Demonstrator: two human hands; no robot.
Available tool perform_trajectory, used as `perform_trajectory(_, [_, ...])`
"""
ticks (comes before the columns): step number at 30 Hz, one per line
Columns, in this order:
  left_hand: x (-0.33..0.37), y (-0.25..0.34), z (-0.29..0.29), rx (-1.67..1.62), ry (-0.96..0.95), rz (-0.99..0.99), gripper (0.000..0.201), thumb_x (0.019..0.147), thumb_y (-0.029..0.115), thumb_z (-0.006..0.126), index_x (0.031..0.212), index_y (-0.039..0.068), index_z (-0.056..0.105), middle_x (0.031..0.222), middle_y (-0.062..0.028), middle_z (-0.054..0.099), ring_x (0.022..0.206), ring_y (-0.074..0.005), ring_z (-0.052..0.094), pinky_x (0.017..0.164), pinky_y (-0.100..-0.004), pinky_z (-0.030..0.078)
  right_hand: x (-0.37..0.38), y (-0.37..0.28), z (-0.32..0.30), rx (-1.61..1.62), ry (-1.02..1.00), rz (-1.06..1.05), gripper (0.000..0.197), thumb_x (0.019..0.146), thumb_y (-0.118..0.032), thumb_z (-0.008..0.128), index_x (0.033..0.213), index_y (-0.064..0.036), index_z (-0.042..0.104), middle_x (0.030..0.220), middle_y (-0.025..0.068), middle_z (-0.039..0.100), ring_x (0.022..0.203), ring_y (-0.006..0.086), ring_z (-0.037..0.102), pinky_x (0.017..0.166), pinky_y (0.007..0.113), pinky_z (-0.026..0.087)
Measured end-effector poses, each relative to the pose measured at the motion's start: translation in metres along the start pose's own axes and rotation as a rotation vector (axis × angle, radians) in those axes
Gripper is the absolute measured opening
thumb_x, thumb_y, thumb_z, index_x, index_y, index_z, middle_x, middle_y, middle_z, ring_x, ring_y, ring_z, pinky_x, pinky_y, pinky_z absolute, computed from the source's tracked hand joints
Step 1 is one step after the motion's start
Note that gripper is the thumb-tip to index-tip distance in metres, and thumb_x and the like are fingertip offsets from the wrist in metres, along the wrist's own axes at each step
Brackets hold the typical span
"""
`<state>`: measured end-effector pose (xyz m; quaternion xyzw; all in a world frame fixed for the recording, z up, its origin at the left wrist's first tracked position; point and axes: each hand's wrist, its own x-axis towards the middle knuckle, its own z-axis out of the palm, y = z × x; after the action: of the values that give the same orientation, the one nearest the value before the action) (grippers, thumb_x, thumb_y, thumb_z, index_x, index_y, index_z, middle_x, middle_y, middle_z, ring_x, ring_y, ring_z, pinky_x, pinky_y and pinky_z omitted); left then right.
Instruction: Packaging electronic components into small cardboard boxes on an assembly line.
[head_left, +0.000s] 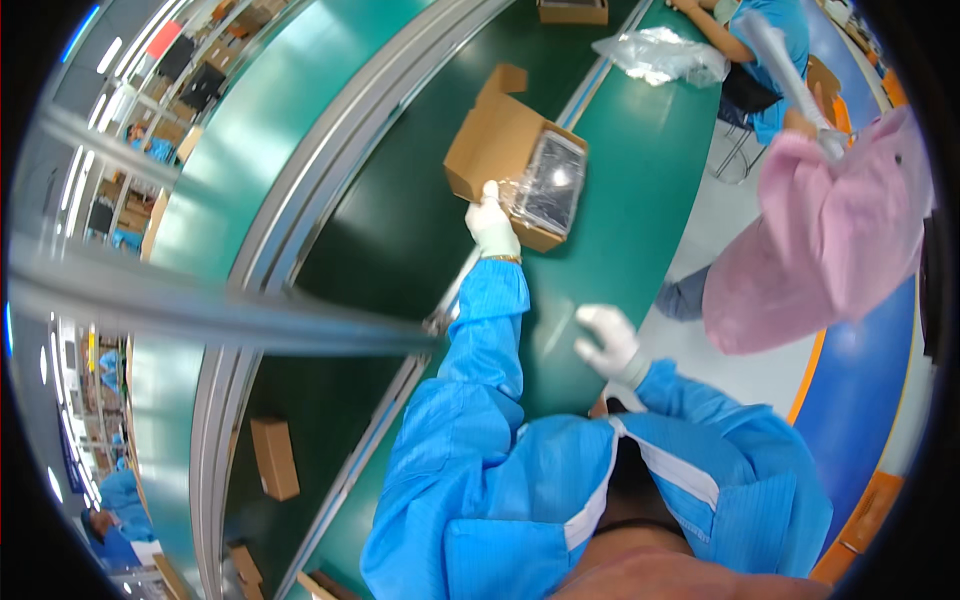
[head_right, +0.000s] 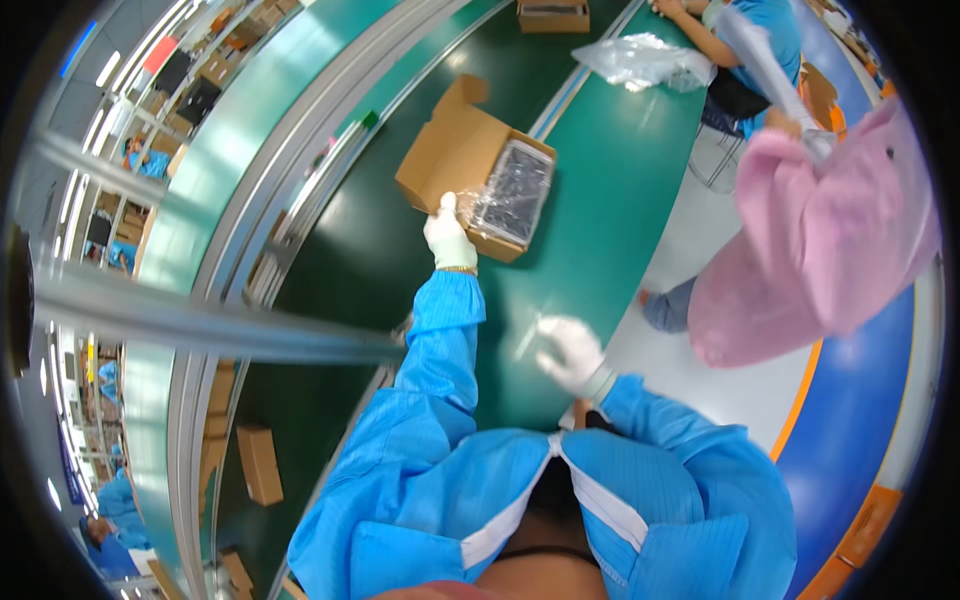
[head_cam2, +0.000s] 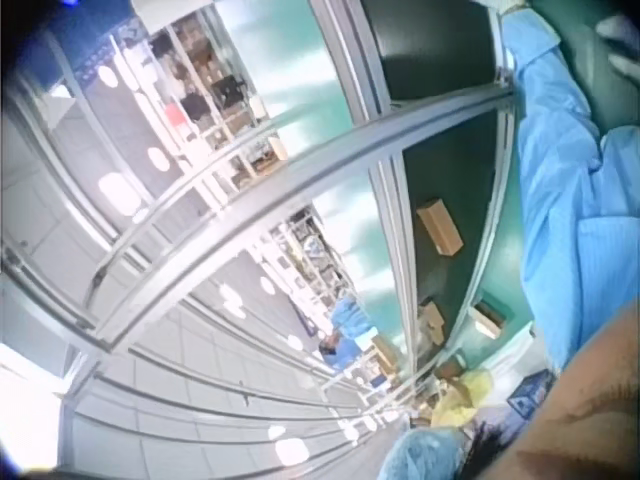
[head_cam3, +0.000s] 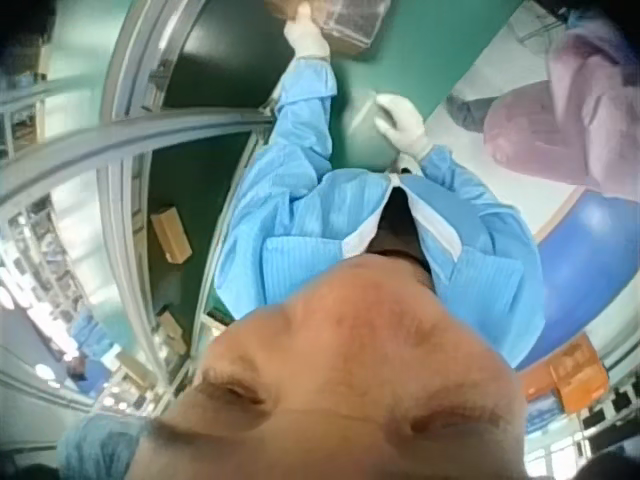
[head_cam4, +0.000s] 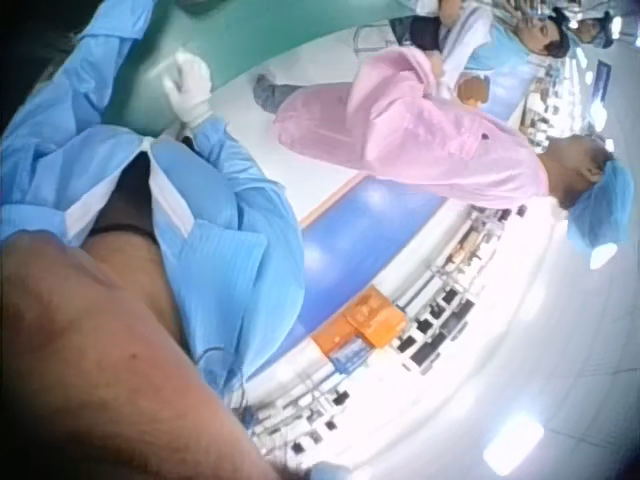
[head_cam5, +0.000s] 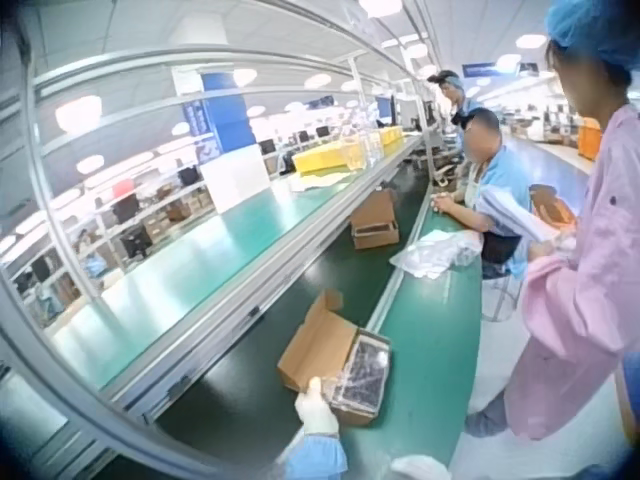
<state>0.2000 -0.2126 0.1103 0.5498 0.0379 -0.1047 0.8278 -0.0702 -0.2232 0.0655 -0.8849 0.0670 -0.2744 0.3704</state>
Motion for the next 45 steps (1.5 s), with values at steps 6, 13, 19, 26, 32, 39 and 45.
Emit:
perform_trajectory(6, [-0.161,0.041,-0.185,-0.041,-0.121,-0.133,0.034,0.092,0.023,0.061,0.112,-0.004,0.061,0.104,-0.0104,0.065,0.088,-0.0183,0.061,0.078,-0.0326,0.049,0.023,-0.152,-0.032,-0.078,-0.094,-0.241,0.072,0.054,-0.033,0.086,0.113,-0.0034,0.057,0.117,0.0158,0.057,0.11,0.0362,0.053,0.098,0.046,0.039])
perform_trajectory(13, [-0.216,0.104,-0.375,0.196,-0.11,-0.368,0.05,0.092,0.044,0.058,0.113,-0.001,0.062,0.095,-0.0118,0.067,0.084,-0.0191,0.063,0.071,-0.0332,0.05,-0.05,-0.244,0.129,0.081,-0.389,-0.33,0.019,0.074,-0.022,0.068,0.084,-0.0067,0.063,0.083,0.0098,0.058,0.09,0.0306,0.057,0.088,0.043,0.044])
perform_trajectory(19, [-0.225,0.129,-0.462,0.222,0.034,-0.3,0.048,0.091,0.045,0.059,0.118,0.005,0.061,0.112,-0.0055,0.064,0.098,-0.0171,0.059,0.083,-0.0305,0.047,-0.057,-0.254,0.139,1.072,-0.516,0.228,0.017,0.088,-0.014,0.063,0.099,-0.0005,0.06,0.1,0.0099,0.066,0.095,0.0201,0.063,0.088,0.032,0.048])
perform_trajectory(26, [-0.33,0.166,-0.438,0.399,0.109,0.1,0.054,0.078,0.016,0.076,0.125,0.001,0.054,0.109,-0.0124,0.063,0.104,-0.0196,0.057,0.091,-0.0314,0.047,-0.053,-0.267,0.103,1.481,-0.468,0.445,0.014,0.091,-0.013,0.062,0.099,-0.0034,0.058,0.103,0.0112,0.064,0.101,0.024,0.062,0.097,0.041,0.047])
perform_trajectory(32, [-0.334,0.127,-0.394,0.262,-0.12,0.206,0.085,0.074,0.007,0.078,0.144,-0.003,0.03,0.133,-0.0127,0.05,0.118,-0.0198,0.052,0.099,-0.0306,0.043,-0.058,-0.293,0.095,1.318,-0.722,0.223,0.04,0.084,-0.01,0.066,0.121,-0.0033,0.052,0.121,0.0135,0.058,0.114,0.0235,0.056,0.102,0.039,0.042])
perform_trajectory(39, [-0.333,0.148,-0.379,0.056,0.018,0.063,0.038,0.095,0.014,0.056,0.127,-0.007,0.053,0.129,-0.0119,0.056,0.117,-0.0172,0.054,0.101,-0.0282,0.041,-0.047,-0.26,0.086,0.129,-0.771,-0.057,0.106,0.058,-0.036,0.085,0.144,-0.0073,0.03,0.13,0.0237,0.049,0.125,0.0365,0.047,0.107,0.041,0.038])
perform_trajectory(45, [-0.342,0.179,-0.348,-0.179,-0.23,0.173,0.049,0.096,0.021,0.054,0.135,-0.006,0.044,0.136,-0.0139,0.05,0.123,-0.0218,0.05,0.105,-0.0328,0.038,-0.053,-0.288,0.12,-0.018,-0.491,-0.378,0.108,0.064,-0.03,0.08,0.147,0.0,0.018,0.123,0.0225,0.051,0.113,0.0369,0.053,0.101,0.041,0.041])
